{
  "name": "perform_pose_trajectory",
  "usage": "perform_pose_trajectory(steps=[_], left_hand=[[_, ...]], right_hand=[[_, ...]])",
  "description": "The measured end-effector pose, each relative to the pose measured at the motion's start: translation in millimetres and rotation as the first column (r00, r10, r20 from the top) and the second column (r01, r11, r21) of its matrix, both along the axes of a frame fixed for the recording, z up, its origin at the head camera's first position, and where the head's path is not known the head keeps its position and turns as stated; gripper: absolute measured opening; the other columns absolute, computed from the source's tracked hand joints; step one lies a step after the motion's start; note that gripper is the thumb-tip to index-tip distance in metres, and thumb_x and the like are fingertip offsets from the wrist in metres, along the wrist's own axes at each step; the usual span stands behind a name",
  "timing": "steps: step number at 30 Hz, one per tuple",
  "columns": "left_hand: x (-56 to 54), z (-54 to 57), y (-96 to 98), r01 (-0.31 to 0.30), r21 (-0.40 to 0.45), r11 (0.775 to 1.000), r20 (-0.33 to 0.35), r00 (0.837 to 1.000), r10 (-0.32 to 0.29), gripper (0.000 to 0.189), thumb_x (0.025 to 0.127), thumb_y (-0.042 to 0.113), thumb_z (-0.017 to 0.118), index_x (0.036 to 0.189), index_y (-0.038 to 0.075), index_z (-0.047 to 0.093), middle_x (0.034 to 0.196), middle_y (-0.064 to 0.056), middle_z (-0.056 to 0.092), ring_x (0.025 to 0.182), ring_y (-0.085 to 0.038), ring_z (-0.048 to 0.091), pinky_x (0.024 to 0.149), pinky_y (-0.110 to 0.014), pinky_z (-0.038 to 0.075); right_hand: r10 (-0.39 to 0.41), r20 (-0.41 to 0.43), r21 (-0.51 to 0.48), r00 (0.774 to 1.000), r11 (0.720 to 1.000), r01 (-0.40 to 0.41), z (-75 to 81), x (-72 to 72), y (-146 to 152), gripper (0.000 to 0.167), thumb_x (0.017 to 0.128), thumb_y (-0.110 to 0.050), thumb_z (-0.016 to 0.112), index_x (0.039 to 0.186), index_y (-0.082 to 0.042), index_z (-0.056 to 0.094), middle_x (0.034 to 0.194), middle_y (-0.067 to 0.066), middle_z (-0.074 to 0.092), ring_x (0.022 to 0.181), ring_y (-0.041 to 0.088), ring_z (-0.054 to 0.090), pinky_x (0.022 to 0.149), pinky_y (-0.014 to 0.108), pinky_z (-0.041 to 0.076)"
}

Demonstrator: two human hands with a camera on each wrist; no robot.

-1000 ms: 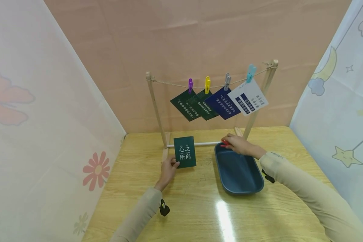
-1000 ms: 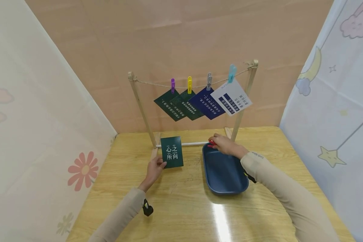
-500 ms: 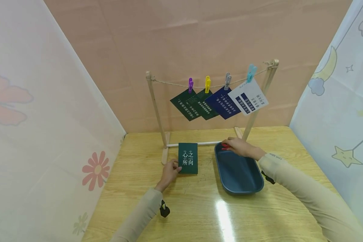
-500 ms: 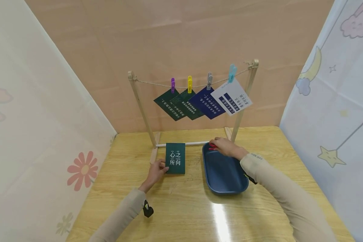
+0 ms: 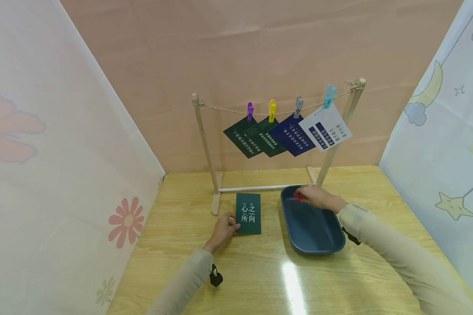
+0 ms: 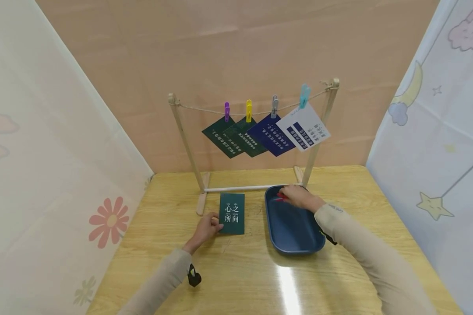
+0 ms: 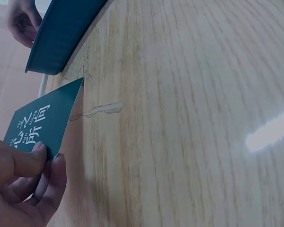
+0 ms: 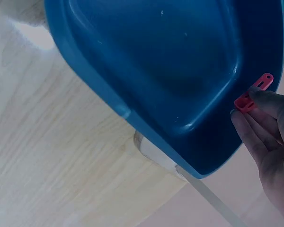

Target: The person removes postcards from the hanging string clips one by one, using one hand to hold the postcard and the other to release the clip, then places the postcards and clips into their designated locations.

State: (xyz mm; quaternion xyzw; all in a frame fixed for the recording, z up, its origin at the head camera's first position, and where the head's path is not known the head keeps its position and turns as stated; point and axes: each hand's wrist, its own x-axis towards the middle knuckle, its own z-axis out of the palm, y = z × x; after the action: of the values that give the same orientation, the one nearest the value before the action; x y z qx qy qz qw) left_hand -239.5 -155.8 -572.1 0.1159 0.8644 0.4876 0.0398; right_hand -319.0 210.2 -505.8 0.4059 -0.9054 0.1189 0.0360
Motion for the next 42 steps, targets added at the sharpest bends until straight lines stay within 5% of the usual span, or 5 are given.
perform_pose_trajectory(steps=[9,24,42], left_hand=[[-0.5,-4.1,2.4,-0.012,0.049,0.999,0.11,0.994,0.006,0.026,0.087,-0.006,0.072,0.11,-0.012,0.061,0.083,-0.014,0.066,0.064,-0.024,0.067,0.055,-0.03,0.058],[3.4,-6.7,3.9,-0.04,0.145,0.989,0.191,0.981,0.011,0.037,0.083,-0.013,0.072,0.117,-0.014,0.055,0.08,-0.012,0.061,0.06,-0.021,0.065,0.055,-0.033,0.06],[0.9,-10.1,2.4,-0.036,0.093,0.995,0.239,0.971,0.013,0.052,0.084,-0.004,0.075,0.129,-0.012,0.051,0.081,-0.009,0.064,0.059,-0.016,0.064,0.054,-0.03,0.058]], right_hand=[[-0.032,0.001,0.057,0.999,0.998,0.032,-13.2,-3.3,3.1,0.02,0.078,0.004,0.078,0.095,0.002,0.07,0.078,0.006,0.06,0.069,0.019,0.057,0.06,0.035,0.053],[-0.026,-0.029,0.138,0.999,0.99,0.029,-28.4,-10.1,-0.6,0.02,0.075,0.0,0.083,0.086,-0.006,0.068,0.077,0.004,0.059,0.07,0.021,0.059,0.062,0.037,0.054],[-0.096,-0.01,0.169,0.995,0.981,0.096,-40.6,-14.0,-0.7,0.02,0.08,0.008,0.073,0.082,-0.008,0.062,0.076,0.006,0.056,0.068,0.027,0.06,0.056,0.041,0.052]])
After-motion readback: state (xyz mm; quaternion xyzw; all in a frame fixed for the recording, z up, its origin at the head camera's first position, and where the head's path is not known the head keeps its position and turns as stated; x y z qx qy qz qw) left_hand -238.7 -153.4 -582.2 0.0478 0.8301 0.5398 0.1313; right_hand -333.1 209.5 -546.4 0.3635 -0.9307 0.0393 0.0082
